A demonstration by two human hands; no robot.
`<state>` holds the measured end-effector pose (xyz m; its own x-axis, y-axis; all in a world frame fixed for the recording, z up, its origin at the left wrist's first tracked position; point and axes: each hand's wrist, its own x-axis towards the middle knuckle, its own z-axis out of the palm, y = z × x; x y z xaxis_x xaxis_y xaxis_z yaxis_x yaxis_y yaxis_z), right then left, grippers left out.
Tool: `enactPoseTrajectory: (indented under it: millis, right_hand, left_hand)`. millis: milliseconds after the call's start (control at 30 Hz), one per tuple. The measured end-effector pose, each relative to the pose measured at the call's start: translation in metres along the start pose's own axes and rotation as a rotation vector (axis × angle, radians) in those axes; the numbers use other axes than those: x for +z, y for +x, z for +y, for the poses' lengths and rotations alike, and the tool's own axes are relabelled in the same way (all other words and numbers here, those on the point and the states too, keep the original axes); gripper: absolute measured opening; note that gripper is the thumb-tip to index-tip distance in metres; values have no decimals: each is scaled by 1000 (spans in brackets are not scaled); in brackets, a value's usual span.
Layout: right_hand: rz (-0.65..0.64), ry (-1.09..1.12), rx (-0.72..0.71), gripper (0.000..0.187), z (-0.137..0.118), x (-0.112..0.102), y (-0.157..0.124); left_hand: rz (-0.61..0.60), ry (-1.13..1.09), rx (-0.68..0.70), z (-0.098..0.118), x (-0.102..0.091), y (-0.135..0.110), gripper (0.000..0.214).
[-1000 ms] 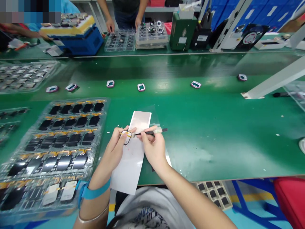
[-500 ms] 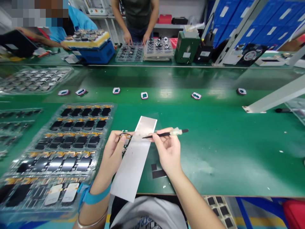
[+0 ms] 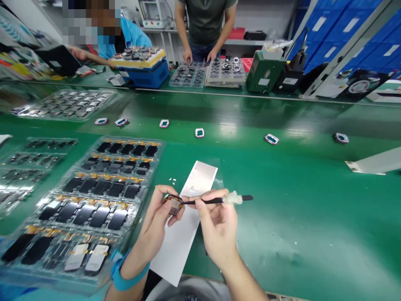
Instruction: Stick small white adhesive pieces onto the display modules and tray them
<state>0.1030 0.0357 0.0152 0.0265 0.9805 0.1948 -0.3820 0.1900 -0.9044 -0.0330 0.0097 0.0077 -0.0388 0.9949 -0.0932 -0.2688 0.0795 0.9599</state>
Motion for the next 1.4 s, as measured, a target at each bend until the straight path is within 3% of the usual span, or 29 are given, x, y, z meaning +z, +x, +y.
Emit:
enactPoseTrajectory:
  millis: [300,1133,1400]
  right_hand:
    - [23,-25,-1,12,0,1,1]
    - [55,-11,65,12,0,0,-1]
    - [49,12,108,11,3,-2,1]
  left_hand:
    - [-32,-39,-68,-4,0,0,23]
    - [-32,-43,-28,-7,2,0,20]
    - [-27,-142,-185,3,2,1,27]
